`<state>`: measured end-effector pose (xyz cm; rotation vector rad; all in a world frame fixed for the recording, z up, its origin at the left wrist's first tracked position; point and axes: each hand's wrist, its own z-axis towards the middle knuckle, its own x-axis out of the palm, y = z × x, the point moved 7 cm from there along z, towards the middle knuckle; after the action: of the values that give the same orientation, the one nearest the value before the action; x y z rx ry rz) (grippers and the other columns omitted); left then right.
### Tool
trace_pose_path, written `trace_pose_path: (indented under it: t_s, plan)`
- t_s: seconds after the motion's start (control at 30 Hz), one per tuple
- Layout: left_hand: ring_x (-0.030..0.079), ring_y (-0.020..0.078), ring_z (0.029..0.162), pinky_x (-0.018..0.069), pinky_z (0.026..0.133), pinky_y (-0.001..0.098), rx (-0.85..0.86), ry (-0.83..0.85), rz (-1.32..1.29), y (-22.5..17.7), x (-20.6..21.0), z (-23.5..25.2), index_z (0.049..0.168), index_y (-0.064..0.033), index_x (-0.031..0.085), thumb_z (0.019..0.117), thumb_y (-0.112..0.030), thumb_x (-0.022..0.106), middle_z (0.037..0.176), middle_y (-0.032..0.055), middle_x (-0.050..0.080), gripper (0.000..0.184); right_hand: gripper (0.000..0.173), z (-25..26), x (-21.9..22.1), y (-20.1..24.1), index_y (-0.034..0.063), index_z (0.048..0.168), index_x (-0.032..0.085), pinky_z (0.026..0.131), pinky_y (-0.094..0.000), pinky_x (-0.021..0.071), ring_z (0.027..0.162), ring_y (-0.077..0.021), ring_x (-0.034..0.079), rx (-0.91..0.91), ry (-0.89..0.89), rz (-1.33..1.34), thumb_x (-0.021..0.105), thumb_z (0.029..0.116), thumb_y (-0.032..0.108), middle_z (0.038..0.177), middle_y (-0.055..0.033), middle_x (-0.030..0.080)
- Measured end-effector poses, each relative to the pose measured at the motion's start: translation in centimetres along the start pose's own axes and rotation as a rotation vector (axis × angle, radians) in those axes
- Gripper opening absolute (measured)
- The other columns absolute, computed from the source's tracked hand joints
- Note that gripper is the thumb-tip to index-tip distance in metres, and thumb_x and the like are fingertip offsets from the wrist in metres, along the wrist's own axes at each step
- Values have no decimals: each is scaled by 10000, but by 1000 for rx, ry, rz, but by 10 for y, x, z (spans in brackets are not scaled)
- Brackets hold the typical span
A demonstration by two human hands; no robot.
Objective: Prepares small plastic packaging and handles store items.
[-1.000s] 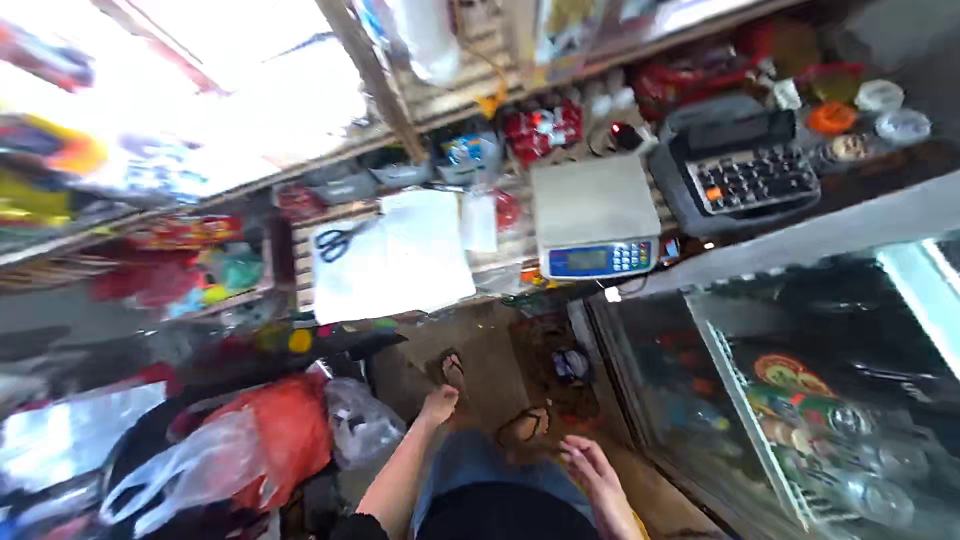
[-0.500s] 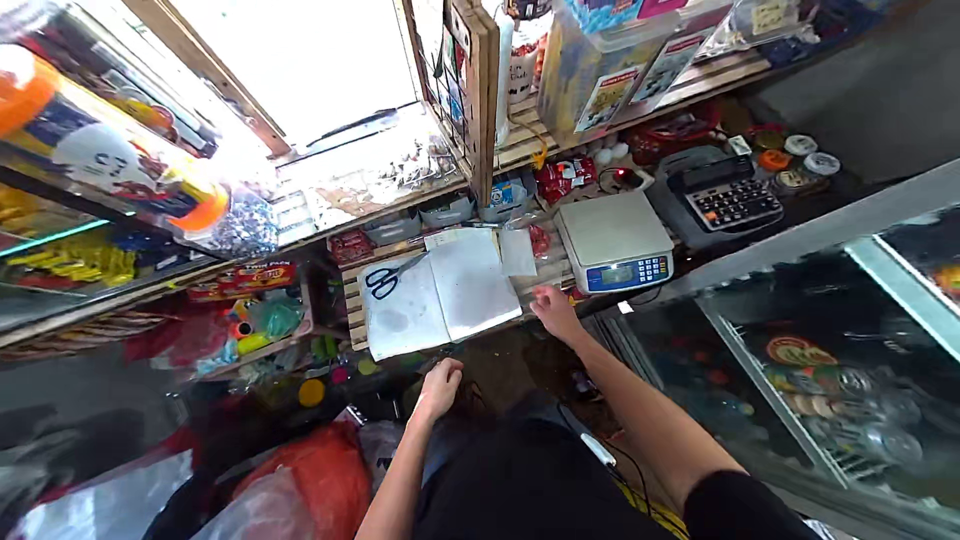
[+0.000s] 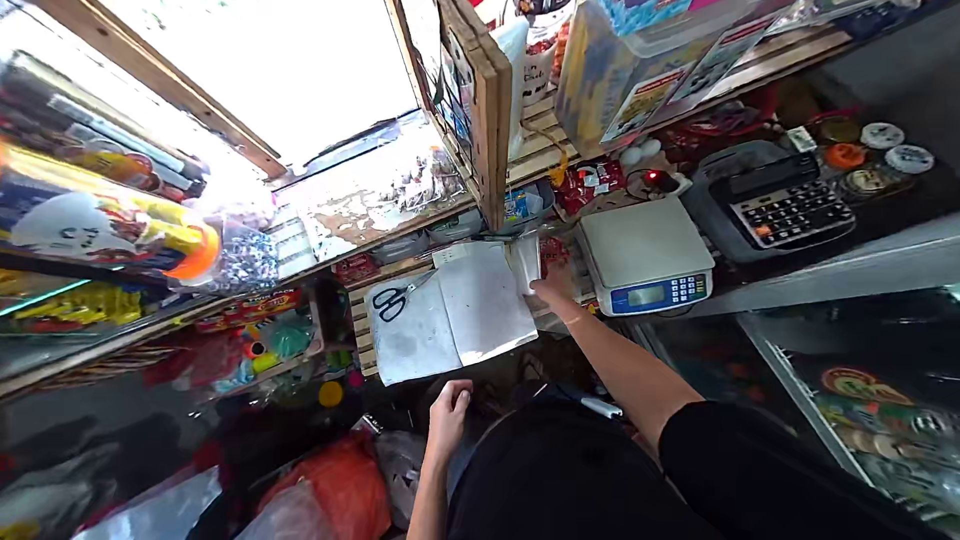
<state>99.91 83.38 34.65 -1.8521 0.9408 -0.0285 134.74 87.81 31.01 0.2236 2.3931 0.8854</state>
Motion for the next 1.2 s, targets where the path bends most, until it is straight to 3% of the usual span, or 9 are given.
trace_pose_path:
  t_s: [0.17, 0.33, 0.43, 0.53, 0.67, 0.77, 0.93, 1.07, 1.2]
  plan:
    - [609, 280, 1243, 539, 1002, 436, -143, -25, -592, -61, 50, 58, 1562, 1, 295, 1043, -249, 561, 1471, 224, 513, 634, 558, -68, 27, 1, -7, 1434, 474, 874, -414, 581, 1020, -256, 670, -129, 497, 443, 671, 913, -27, 1258, -212, 617]
    - [699, 188, 896, 601, 817, 368, -78, -222, -645, -88, 49, 90, 1320, 75, 498, 991, 35, 577, 1064, 173, 678, 341, 541, -100, 11, -13, 7, 1328, 541, 878, -405, 575, 1068, -251, 649, -583, 430, -5, 757, 913, 279, 1256, -178, 605]
    - [685, 222, 940, 591, 826, 389, -130, -399, -545, -68, 22, 101, 1379, 59, 464, 995, -2, 600, 1139, 212, 646, 412, 373, -92, -5, -51, 107, 1212, 715, 1185, -622, 286, 1481, -379, 344, -919, 269, -571, 751, 904, 314, 1555, -160, 453]
    - [516, 386, 1320, 467, 1064, 503, -140, -490, -158, -47, -9, 110, 1518, 49, 363, 933, -93, 700, 1474, 312, 460, 690, 524, -78, -11, -93, 106, 1385, 639, 1172, -769, 81, 1549, -396, 213, -999, 283, -897, 764, 876, 95, 1633, -125, 373]
    - [504, 401, 1289, 481, 989, 514, 25, -608, 58, -64, -27, 96, 1430, 15, 498, 943, -93, 648, 1448, 303, 452, 521, 344, -92, -70, -38, 71, 1343, 666, 1164, -631, 328, 1333, -309, 565, -962, 39, -595, 574, 1017, 135, 1403, -95, 633]
    - [550, 342, 1231, 514, 954, 468, 123, -554, 34, -80, -8, 87, 1362, -1, 556, 954, -50, 603, 1407, 260, 482, 414, 259, -107, -134, 29, 36, 1211, 726, 1053, -470, 516, 1213, -287, 646, -1004, -203, -357, 564, 1011, 64, 1288, -131, 686]
    - [644, 286, 1101, 569, 912, 422, 157, -294, -19, -98, 47, 93, 1289, 4, 612, 971, -20, 591, 1319, 229, 567, 319, 215, -99, -181, 85, 7, 1112, 744, 945, -361, 578, 1070, -207, 698, -1099, -350, -164, 559, 1002, 13, 1184, -148, 706]
    - [645, 273, 1161, 562, 946, 441, 113, -33, -253, -106, 90, 104, 1413, -11, 497, 984, -95, 623, 1386, 206, 574, 454, 404, -71, -153, 64, 9, 1335, 612, 1020, -538, 515, 1182, -343, 625, -850, -79, -322, 696, 947, 86, 1292, -202, 627]
    - [631, 266, 1188, 547, 973, 435, -70, 222, -732, -115, 131, 106, 1600, -125, 209, 1040, -214, 593, 1442, 181, 532, 685, 239, -71, -94, 8, 63, 1204, 695, 829, -623, 568, 921, -342, 725, -739, 6, -393, 640, 971, 57, 1015, -149, 743]
